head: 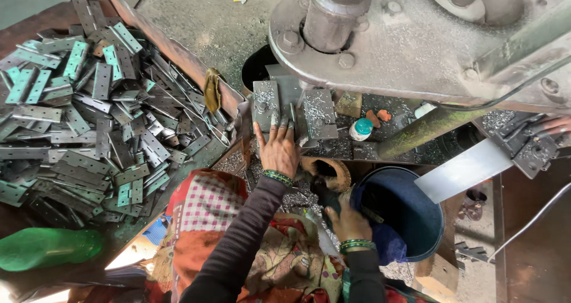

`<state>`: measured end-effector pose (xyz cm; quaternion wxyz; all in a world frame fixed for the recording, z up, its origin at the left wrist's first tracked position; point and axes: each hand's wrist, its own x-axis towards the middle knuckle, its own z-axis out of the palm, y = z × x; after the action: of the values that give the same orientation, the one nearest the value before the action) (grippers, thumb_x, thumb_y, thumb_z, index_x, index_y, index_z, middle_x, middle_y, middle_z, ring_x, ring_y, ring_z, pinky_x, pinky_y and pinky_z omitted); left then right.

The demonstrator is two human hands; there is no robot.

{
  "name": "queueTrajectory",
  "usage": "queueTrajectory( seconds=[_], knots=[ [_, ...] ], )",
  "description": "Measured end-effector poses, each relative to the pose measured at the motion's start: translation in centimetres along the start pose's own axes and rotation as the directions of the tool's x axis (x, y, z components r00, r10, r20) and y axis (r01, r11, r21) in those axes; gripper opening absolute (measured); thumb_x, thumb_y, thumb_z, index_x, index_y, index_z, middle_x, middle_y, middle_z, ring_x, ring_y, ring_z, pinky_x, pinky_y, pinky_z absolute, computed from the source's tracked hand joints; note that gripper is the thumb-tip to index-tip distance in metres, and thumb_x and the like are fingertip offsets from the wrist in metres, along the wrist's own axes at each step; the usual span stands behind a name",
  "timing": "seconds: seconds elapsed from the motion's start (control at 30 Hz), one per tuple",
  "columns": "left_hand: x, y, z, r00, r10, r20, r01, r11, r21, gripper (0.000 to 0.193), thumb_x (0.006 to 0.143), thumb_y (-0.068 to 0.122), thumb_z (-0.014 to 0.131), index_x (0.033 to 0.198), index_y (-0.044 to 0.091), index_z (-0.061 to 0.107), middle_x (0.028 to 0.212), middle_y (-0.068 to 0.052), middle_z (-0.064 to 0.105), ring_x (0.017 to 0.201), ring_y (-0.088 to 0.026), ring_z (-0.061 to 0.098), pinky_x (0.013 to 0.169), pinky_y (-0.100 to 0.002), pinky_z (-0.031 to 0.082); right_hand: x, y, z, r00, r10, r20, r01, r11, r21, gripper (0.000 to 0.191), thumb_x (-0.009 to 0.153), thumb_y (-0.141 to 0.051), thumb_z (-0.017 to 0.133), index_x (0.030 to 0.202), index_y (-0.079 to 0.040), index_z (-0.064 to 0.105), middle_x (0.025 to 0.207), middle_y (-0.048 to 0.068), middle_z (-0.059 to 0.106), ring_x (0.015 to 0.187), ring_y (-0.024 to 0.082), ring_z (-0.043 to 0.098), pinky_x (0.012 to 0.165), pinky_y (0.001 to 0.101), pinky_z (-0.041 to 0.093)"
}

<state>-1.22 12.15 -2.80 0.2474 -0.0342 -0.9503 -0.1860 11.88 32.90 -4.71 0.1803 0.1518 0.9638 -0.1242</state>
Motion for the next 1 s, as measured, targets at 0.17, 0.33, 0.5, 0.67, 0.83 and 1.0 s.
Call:
queueTrajectory(
  seconds=[0.17,0.33,0.5,0.67,0.83,1.0],
  knots=[
    [-0.5,-0.2,-0.6,0.992,-0.026,0.123,0.037,0.996,-0.087,0.052,0.079,0.023,0.076,0.126,0.004,0.067,0.140,-0.013,0.063,0.138,-0.034,0.050,0.124,-0.066,0.003,0.3,0.6,1.7,0.991,-0.109,-0.076,0.112,0.993,0.038,0.058,0.093,-0.054,0.060,0.132,-0.012,0.052,0.109,0.021,0.073,0.102,0.046,0.069,0.084,0.0572,0.054],
    [-0.4,-0.1,-2.0,0.993,-0.024,0.112,0.031,0.997,-0.064,0.047,0.081,0.021,0.074,0.124,0.005,0.067,0.136,-0.010,0.065,0.138,-0.035,0.051,0.124,-0.069,0.003,1.3,1.8,2.4,0.994,-0.090,-0.057,0.087,0.995,-0.048,0.049,0.095,-0.053,0.060,0.128,-0.017,0.055,0.106,0.020,0.073,0.102,0.044,0.070,0.087,0.0557,0.054],
    [-0.8,0.2,-1.3,1.000,-0.004,0.003,0.005,0.998,-0.065,0.047,0.081,0.023,0.074,0.123,0.003,0.068,0.142,-0.012,0.063,0.137,-0.036,0.051,0.123,-0.069,0.003,1.8,2.5,3.8,0.979,-0.113,-0.170,0.130,0.987,0.090,0.047,0.093,-0.047,0.060,0.132,-0.021,0.054,0.109,0.018,0.074,0.101,0.043,0.070,0.084,0.0554,0.055],
    [-0.7,-0.2,-0.5,0.999,-0.021,-0.045,0.022,1.000,0.019,0.048,0.082,0.015,0.069,0.129,0.009,0.068,0.142,-0.008,0.063,0.141,-0.029,0.052,0.125,-0.068,0.003,1.8,2.4,5.7,0.992,-0.118,-0.046,0.122,0.988,0.094,0.061,0.095,-0.047,0.061,0.140,-0.010,0.044,0.114,0.028,0.067,0.099,0.049,0.067,0.081,0.0585,0.052],
    [-0.7,-0.6,-0.5,0.996,-0.017,0.084,0.023,0.997,-0.073,0.052,0.080,0.020,0.070,0.130,0.005,0.067,0.135,-0.011,0.066,0.136,-0.032,0.055,0.124,-0.068,0.001,2.4,2.8,5.8,0.996,-0.086,0.001,0.086,0.996,0.034,0.056,0.097,-0.050,0.060,0.136,-0.012,0.049,0.111,0.026,0.071,0.103,0.048,0.067,0.085,0.0585,0.053],
    [1.0,-0.8,1.0,0.998,-0.019,0.056,0.020,1.000,-0.004,0.042,0.086,0.026,0.070,0.124,0.008,0.068,0.140,-0.012,0.064,0.137,-0.033,0.054,0.123,-0.068,-0.001,2.9,3.3,5.3,0.989,-0.104,-0.101,0.103,0.995,-0.014,0.053,0.096,-0.050,0.057,0.139,-0.020,0.050,0.110,0.020,0.074,0.103,0.045,0.070,0.088,0.0580,0.054]
  ],
)
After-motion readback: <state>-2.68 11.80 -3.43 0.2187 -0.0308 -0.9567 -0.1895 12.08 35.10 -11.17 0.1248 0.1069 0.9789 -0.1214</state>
